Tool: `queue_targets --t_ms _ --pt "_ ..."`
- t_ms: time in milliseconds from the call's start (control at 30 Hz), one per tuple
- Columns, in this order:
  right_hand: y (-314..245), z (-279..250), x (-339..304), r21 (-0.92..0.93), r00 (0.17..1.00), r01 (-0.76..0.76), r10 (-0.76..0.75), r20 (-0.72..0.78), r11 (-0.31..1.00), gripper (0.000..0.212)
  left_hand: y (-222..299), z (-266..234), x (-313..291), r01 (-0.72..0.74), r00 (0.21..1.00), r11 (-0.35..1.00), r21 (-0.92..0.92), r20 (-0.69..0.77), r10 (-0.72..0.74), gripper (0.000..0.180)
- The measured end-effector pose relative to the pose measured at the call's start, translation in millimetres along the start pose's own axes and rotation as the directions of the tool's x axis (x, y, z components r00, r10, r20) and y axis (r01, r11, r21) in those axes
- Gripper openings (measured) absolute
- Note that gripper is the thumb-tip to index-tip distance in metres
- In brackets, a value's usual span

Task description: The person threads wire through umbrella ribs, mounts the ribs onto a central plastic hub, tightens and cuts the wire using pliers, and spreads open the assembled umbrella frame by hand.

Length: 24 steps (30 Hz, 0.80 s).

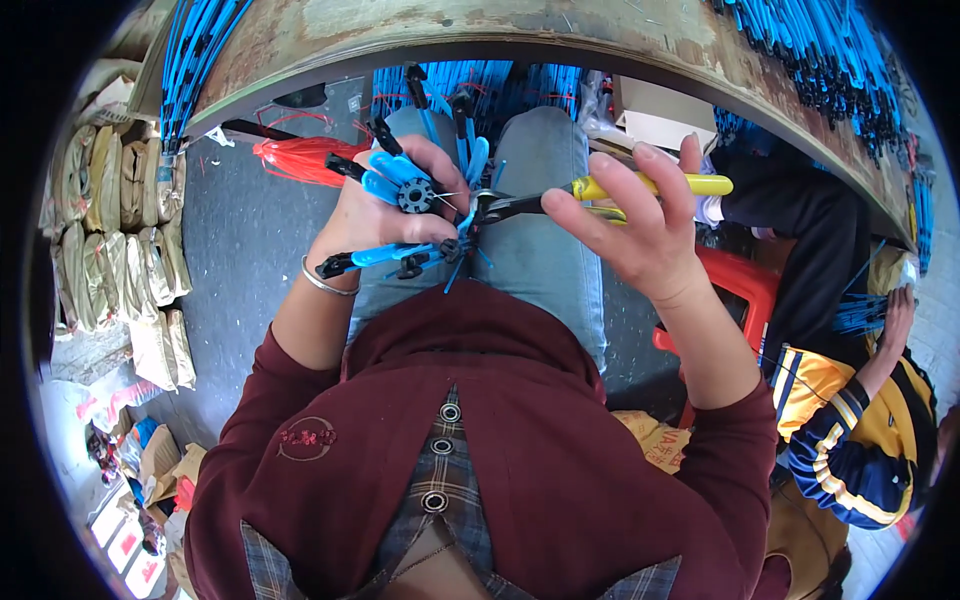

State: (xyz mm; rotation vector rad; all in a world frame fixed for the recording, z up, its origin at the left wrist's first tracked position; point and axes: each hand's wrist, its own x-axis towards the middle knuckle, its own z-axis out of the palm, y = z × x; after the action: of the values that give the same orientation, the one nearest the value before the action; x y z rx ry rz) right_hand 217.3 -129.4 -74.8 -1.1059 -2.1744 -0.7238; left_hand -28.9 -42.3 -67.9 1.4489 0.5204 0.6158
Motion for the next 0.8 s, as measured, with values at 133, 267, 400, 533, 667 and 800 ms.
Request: queue_targets --t_ms 133,267,400,533,667,800 --pt "-7 -2 9 -0.025 0.998 0.059 -0.059 0.004 0.998 0.042 0 3 0 -0.006 1.000 0.998 0.058 0.005 0.006 0.033" --pt "-29 -2 11 -0.055 0.994 -0.086 0.089 0.059 0.995 0.044 -2 4 -1 -0.056 0.998 0.983 0.177 -0.013 0.059 0.035" --pt "-61 6 7 -0.007 0.928 -0.343 0.340 0.151 0.939 0.047 -7 2 0 -0.084 0.983 0.971 0.223 -0.141 0.118 0.037" --pt "-55 -10 20 0.168 0.818 -0.513 0.419 0.395 0.842 0.050 -6 -4 0 -0.011 0.976 0.991 0.130 -0.214 0.039 0.039" --pt "-14 -31 36 0.448 0.675 -0.578 0.092 0.732 0.683 0.059 -6 -15 -5 -0.056 0.998 0.984 0.169 -0.030 0.062 0.042" --pt "-2 -13 16 0.158 0.151 -0.987 -0.475 0.867 -0.025 0.066 -4 -13 -2 -0.029 0.992 0.991 0.132 0.127 0.012 0.041"
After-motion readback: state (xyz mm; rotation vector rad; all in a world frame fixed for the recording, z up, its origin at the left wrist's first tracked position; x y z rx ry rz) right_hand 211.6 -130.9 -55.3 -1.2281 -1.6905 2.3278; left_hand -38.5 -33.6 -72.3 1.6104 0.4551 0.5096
